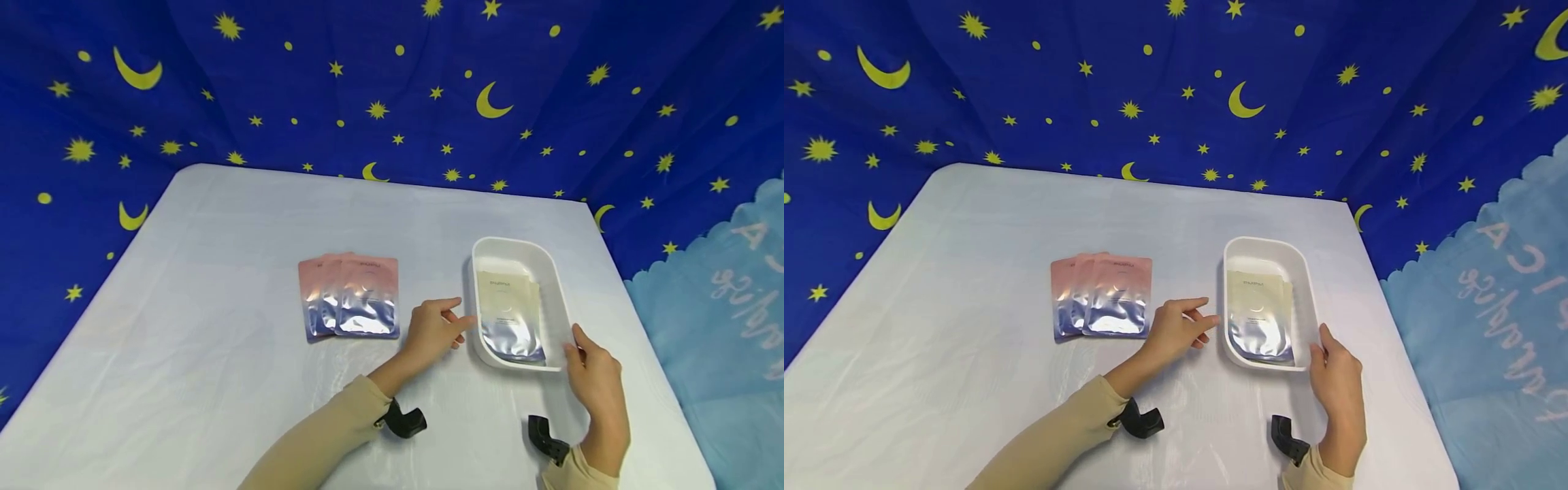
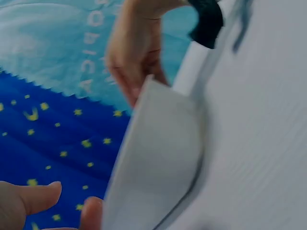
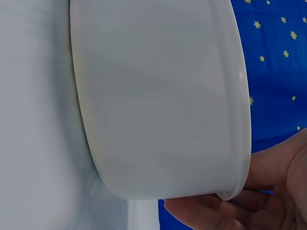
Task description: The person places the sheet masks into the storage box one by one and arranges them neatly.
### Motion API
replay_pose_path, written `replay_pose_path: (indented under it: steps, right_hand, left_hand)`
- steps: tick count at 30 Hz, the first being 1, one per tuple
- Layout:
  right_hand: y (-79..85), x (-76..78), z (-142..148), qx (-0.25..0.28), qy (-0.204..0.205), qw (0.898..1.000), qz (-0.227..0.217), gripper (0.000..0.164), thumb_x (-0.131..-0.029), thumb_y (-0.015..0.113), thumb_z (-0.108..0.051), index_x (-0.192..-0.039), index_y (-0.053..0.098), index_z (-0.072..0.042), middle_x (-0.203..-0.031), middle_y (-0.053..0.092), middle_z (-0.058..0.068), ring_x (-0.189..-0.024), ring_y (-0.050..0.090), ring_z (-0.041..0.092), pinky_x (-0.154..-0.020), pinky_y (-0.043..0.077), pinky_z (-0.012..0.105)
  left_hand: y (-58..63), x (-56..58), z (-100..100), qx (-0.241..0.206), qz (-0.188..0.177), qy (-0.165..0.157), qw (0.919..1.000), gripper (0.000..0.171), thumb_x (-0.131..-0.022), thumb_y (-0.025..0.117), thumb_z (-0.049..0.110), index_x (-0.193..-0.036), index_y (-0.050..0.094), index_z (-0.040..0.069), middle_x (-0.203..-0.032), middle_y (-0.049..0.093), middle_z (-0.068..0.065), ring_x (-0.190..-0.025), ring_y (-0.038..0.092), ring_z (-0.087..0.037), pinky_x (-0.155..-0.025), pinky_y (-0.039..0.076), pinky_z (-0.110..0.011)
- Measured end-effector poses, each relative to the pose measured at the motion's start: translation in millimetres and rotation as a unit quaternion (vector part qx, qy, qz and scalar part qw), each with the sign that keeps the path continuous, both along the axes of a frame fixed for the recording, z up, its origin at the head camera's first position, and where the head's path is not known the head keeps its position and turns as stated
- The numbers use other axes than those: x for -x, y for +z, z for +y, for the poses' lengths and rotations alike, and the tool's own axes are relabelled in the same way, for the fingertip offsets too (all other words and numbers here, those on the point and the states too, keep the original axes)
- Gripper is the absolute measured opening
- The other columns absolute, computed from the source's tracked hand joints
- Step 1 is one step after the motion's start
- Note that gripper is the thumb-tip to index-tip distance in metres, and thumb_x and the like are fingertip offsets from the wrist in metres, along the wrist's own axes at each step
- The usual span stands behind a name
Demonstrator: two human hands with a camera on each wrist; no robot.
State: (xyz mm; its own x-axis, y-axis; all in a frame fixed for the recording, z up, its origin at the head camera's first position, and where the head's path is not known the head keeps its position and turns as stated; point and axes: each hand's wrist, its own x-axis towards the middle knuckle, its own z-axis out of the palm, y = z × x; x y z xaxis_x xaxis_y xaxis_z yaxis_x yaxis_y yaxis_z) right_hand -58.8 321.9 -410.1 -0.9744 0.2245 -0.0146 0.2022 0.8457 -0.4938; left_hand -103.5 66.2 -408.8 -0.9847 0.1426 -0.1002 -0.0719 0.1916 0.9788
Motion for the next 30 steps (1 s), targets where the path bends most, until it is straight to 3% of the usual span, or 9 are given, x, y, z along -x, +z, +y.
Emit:
replay_pose_path:
  steps: [4, 7, 10, 13, 17, 21, 25, 27, 30]
  right_hand:
    - [0.2, -0.7, 0, 0.001, -0.005, 1.0, -0.009, 0.045, -0.101, 0.045, -0.008, -0.143, 0.039, 0.008, -0.131, 0.05, 0.038, -0.111, 0.056, 0.049, -0.092, 0.045, 0.061]
    - [0.2, 0.0, -1, 0.006, -0.007, 1.0, -0.019, 0.046, -0.101, 0.045, -0.008, -0.143, 0.038, 0.007, -0.134, 0.048, 0.037, -0.116, 0.053, 0.051, -0.096, 0.043, 0.062]
    - [0.7, 0.7, -1, 0.006, -0.008, 1.0, -0.023, 0.046, -0.101, 0.044, -0.009, -0.144, 0.037, 0.006, -0.135, 0.047, 0.037, -0.118, 0.052, 0.05, -0.097, 0.042, 0.062]
    - [1.5, 0.5, -1, 0.002, -0.01, 1.0, -0.019, 0.045, -0.101, 0.045, -0.009, -0.144, 0.038, 0.006, -0.135, 0.047, 0.036, -0.119, 0.051, 0.05, -0.098, 0.041, 0.062]
    - [0.6, 0.4, 0, -0.006, -0.01, 1.0, -0.009, 0.044, -0.101, 0.045, -0.008, -0.142, 0.04, 0.007, -0.134, 0.047, 0.035, -0.126, 0.045, 0.053, -0.102, 0.038, 0.063]
    - [-0.8, 0.4, 0, -0.011, -0.009, 1.0, -0.002, 0.044, -0.1, 0.046, -0.007, -0.141, 0.042, 0.008, -0.131, 0.049, 0.036, -0.125, 0.045, 0.054, -0.101, 0.038, 0.064]
    - [-1.3, 0.7, -1, -0.012, -0.007, 1.0, 0.007, 0.044, -0.1, 0.047, -0.007, -0.14, 0.042, 0.008, -0.13, 0.05, 0.037, -0.122, 0.048, 0.054, -0.097, 0.041, 0.063]
    - [-1.4, 0.7, -1, -0.011, -0.008, 1.0, 0.009, 0.044, -0.1, 0.047, -0.007, -0.14, 0.042, 0.008, -0.129, 0.051, 0.037, -0.122, 0.048, 0.055, -0.097, 0.041, 0.063]
    - [-1.6, 0.8, 0, -0.01, -0.006, 1.0, 0.015, 0.044, -0.1, 0.048, -0.007, -0.14, 0.042, 0.008, -0.127, 0.052, 0.037, -0.118, 0.051, 0.055, -0.094, 0.043, 0.063]
  left_hand:
    - [9.4, -4.0, -33, 0.051, 0.012, -0.006, 0.9986, 0.06, -0.085, 0.077, 0.028, -0.138, 0.056, 0.009, -0.095, 0.066, -0.014, -0.062, 0.068, -0.023, -0.052, 0.05, -0.021]
    - [12.1, -6.9, -63, 0.133, 0.053, 0.037, 0.989, 0.064, -0.083, 0.078, 0.028, -0.138, 0.054, 0.007, -0.103, 0.062, -0.017, -0.067, 0.062, -0.018, -0.058, 0.047, -0.024]
    - [9.6, -6.7, -92, 0.239, 0.079, 0.108, 0.9618, 0.064, -0.082, 0.079, 0.026, -0.137, 0.054, 0.006, -0.107, 0.058, -0.019, -0.07, 0.059, -0.022, -0.059, 0.047, -0.031]
    - [4.5, -3.9, -114, 0.327, 0.062, 0.166, 0.9282, 0.065, -0.081, 0.079, 0.03, -0.137, 0.054, 0.007, -0.112, 0.058, -0.02, -0.075, 0.061, -0.032, -0.058, 0.05, -0.04]
    - [-4.3, -0.7, -129, 0.39, 0.018, 0.18, 0.9026, 0.068, -0.079, 0.08, 0.04, -0.13, 0.057, 0.003, -0.107, 0.058, -0.023, -0.079, 0.064, -0.04, -0.06, 0.053, -0.049]
    - [-15.3, -0.5, -130, 0.421, -0.014, 0.16, 0.8926, 0.073, -0.069, 0.085, 0.048, -0.112, 0.055, -0.003, -0.1, 0.054, -0.023, -0.074, 0.062, -0.039, -0.056, 0.051, -0.047]
    - [-24.4, -0.5, -127, 0.438, -0.018, 0.149, 0.8866, 0.079, -0.06, 0.091, 0.048, -0.104, 0.049, -0.004, -0.101, 0.051, -0.026, -0.07, 0.061, -0.038, -0.054, 0.052, -0.045]
    - [-27.1, 0.3, -127, 0.434, -0.02, 0.149, 0.8885, 0.081, -0.059, 0.092, 0.044, -0.106, 0.048, -0.006, -0.104, 0.051, -0.028, -0.072, 0.062, -0.04, -0.056, 0.053, -0.046]
    - [-29.7, 1.6, -130, 0.4, -0.027, 0.153, 0.9032, 0.08, -0.06, 0.093, 0.036, -0.109, 0.048, -0.009, -0.106, 0.052, -0.031, -0.08, 0.063, -0.044, -0.065, 0.055, -0.051]
